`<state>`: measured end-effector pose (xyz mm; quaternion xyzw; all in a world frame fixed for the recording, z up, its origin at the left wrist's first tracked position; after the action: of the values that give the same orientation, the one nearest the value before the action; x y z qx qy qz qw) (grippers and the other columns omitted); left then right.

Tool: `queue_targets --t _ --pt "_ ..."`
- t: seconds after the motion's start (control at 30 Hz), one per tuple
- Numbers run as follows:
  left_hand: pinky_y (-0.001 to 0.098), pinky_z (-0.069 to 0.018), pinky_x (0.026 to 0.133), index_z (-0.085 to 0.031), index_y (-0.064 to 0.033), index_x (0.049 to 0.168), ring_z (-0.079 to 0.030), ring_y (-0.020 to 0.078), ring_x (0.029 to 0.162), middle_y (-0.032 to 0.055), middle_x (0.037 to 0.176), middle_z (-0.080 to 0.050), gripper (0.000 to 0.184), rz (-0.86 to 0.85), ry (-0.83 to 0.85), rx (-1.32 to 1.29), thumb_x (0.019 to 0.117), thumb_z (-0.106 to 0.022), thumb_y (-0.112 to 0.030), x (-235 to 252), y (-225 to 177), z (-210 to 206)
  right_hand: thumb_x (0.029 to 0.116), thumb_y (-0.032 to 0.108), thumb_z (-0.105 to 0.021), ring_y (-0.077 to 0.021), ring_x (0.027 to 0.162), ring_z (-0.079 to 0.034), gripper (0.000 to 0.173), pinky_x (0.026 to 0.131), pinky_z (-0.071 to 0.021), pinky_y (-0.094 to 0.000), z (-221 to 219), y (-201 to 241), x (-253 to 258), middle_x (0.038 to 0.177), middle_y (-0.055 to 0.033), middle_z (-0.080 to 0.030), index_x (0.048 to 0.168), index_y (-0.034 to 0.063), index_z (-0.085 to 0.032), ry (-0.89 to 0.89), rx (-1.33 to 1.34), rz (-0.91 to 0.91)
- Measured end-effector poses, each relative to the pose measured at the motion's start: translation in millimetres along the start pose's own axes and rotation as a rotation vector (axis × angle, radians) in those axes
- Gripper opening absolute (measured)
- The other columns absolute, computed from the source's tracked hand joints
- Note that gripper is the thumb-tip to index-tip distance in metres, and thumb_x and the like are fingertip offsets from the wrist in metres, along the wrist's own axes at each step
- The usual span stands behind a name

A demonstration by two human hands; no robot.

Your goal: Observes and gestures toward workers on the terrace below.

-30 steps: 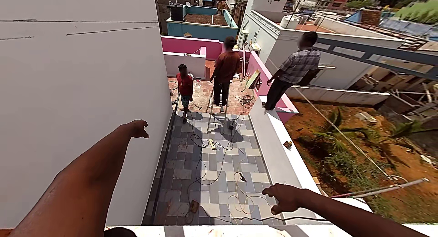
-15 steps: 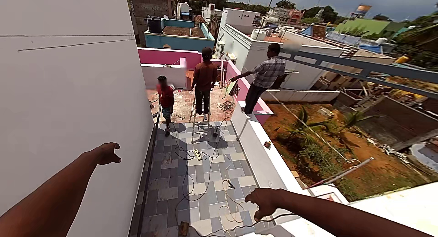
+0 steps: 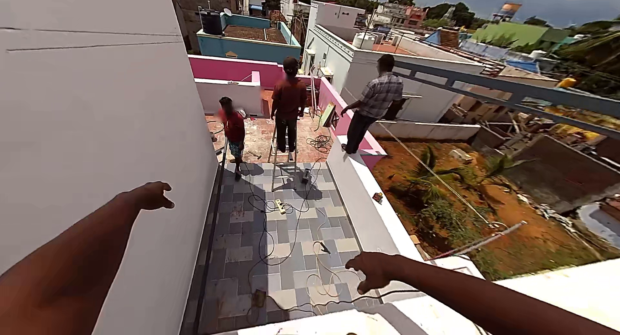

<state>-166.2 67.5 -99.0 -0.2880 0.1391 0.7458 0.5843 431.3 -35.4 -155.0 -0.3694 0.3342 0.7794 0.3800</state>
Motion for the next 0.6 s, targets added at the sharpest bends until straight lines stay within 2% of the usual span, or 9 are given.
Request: queue_targets --t 0.07,0.27,0.6 --pt "0.0570 -0.0442 0.112 -0.047 0.0055 0.150 -0.062 0.0421 0.126 0.0289 0.128 -0.067 0.071 -0.001 -0.039 -0.034 0.0945 -0.079 -0.026 4 10 -4 0.0999 0.036 -0.069 -0.0459 0.124 -0.061 0.068 0.107 -0.0441 -0.0627 0 1 4 0.138 -0.0303 -0.060 0.152 0.0007 -0.046 0.019 -0.014 -0.004" --pt "0.0601 -0.0426 0.112 -0.048 0.0045 0.149 -0.057 0.0438 0.132 0.0303 0.135 -0.062 0.070 0.020 -0.034 0.012 0.0949 -0.078 -0.028 -6 8 -3 0.1012 0.038 -0.068 -0.0442 0.128 -0.059 0.069 0.109 -0.0434 -0.0595 -2 4 6 0.143 -0.0286 -0.057 0.154 0.0015 -0.044 0.061 -0.008 -0.029" --pt "0.0603 -0.0428 0.112 -0.047 0.0030 0.151 -0.056 0.0420 0.133 0.0293 0.137 -0.061 0.072 0.027 -0.026 0.006 0.0942 -0.079 -0.027 -7 5 -5 0.1010 0.039 -0.068 -0.0424 0.130 -0.059 0.070 0.110 -0.0440 -0.0571 -3 4 9 0.144 -0.0274 -0.057 0.154 0.0019 -0.044 0.074 -0.003 -0.049"
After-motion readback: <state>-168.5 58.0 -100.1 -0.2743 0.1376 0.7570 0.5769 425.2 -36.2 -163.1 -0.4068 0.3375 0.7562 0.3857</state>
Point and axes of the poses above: each hand's wrist, its own x-axis towards the middle knuckle, its own z-axis out of the back of the hand, y = z × x, the point moved 4 cm from there along x, towards the middle knuckle
